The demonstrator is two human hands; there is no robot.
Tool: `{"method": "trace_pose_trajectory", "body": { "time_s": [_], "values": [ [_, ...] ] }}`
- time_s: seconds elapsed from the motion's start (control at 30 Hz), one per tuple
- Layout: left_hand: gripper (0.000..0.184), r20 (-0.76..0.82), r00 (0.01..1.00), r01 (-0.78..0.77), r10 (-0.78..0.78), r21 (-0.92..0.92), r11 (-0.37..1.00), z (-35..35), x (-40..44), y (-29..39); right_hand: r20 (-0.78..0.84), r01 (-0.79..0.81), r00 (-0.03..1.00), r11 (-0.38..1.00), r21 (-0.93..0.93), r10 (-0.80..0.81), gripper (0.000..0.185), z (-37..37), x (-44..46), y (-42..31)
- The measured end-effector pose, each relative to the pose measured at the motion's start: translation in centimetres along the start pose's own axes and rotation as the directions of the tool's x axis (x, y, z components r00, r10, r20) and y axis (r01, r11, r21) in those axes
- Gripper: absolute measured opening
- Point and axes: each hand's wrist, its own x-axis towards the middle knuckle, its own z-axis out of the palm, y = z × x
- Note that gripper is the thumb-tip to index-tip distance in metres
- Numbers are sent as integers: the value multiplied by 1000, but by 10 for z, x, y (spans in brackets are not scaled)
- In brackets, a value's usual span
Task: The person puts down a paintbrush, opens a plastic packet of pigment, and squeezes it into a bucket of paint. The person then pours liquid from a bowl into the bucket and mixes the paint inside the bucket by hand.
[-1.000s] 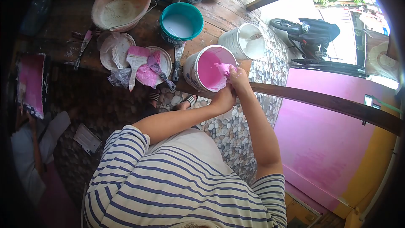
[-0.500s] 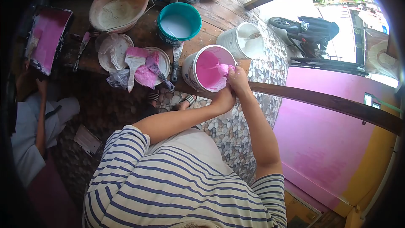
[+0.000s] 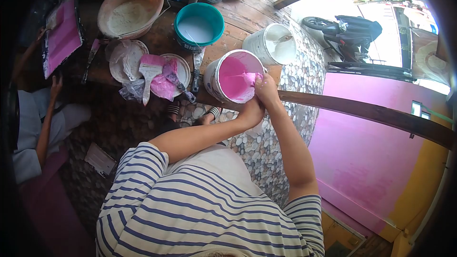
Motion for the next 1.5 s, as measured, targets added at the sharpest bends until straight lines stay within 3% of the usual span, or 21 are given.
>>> {"method": "trace_pose_trajectory", "body": {
  "time_s": [0.23, 0.3, 0.33, 0.37, 0.4, 0.43, 0.47, 0.53, 0.6, 0.63, 0.7, 0.77, 0.83, 0.87, 0.93, 0.97, 1.03, 1.13, 1.27, 1.43, 1.5],
  "values": [
    [39, -44, 999, -18, 15, -64, 998, 8, 3, -9, -1, 20, 1000, 1000, -5, -20, 29, -3, -4, -8],
    [36, -95, 990, -111, 102, -102, 988, 7, 2, -6, -16, 27, 999, 999, -23, -28, 29, 0, -1, -1],
    [36, -94, 990, -112, 102, -102, 989, 3, 0, -1, -29, 35, 999, 999, -40, -36, 29, 3, 1, 3],
    [35, -25, 1000, -2, -4, -231, 973, -1, -3, 4, -30, 33, 999, 999, -39, -35, 29, 5, 4, 8],
    [33, 57, 993, 115, -101, -349, 930, -5, -6, 9, 16, -59, 998, 993, 100, 57, 29, 5, 5, 5],
    [33, 59, 993, 115, -101, -348, 930, -7, -7, 12, 75, -154, 987, 960, 232, 141, 28, 4, 5, 3],
    [33, 71, 992, 120, -102, -343, 932, -10, -8, 16, 74, -155, 987, 960, 232, 142, 28, 1, 3, 3],
    [32, 83, 991, 125, -102, -338, 933, -17, -11, 23, 349, -442, 893, 707, 552, 285, 25, -16, -6, -24],
    [32, 100, 994, 59, -47, -117, 991, -25, -14, 29, 386, -476, 874, 677, 561, 295, 25, -22, -7, -29],
    [32, 98, 994, 58, -47, -117, 991, -24, -12, 26, 422, -510, 855, 645, 569, 303, 25, -25, -7, -32],
    [33, 81, 992, 92, -99, 87, 992, -24, -8, 23, 441, -499, 854, 673, 546, 275, 32, -32, -8, -40],
    [33, 76, 994, 68, -77, 120, 990, -24, -8, 21, 460, -487, 852, 699, 524, 249, 40, -37, -7, -44],
    [33, 74, 996, 44, -56, 154, 987, -28, -11, 27, 508, -371, 847, 857, 358, 155, 50, -40, -3, -43],
    [33, 70, 996, 35, -47, 161, 986, -30, -12, 30, 508, -371, 847, 857, 357, 155, 50, -39, -3, -42],
    [34, 65, 997, 29, -40, 167, 986, -31, -14, 32, 359, -138, 933, 930, 341, 7, 52, -34, -5, -37],
    [34, 66, 997, 19, -31, 174, 985, -32, -14, 33, 360, -138, 933, 930, 341, 6, 52, -32, -4, -35],
    [34, 67, 998, 9, -21, 181, 983, -33, -14, 35, 276, -34, 961, 987, 157, -11, 52, -31, 0, -35],
    [35, 68, 998, 5, -17, 174, 985, -32, -14, 32, 387, -150, 916, 985, 90, 104, 44, -42, 6, -39],
    [35, 83, 995, 40, -56, 175, 984, -30, -20, 33, 469, -63, 883, 992, 109, 5, 31, -47, 10, -38],
    [33, 87, 996, -3, -12, 170, 985, -26, -23, 29, 525, -291, 843, 920, 264, 116, 23, -50, 2, -56],
    [35, 95, 994, 39, -51, 127, 991, -26, -21, 28, 543, -304, 828, 926, 222, 142, 23, -47, 8, -52]
  ]
}}
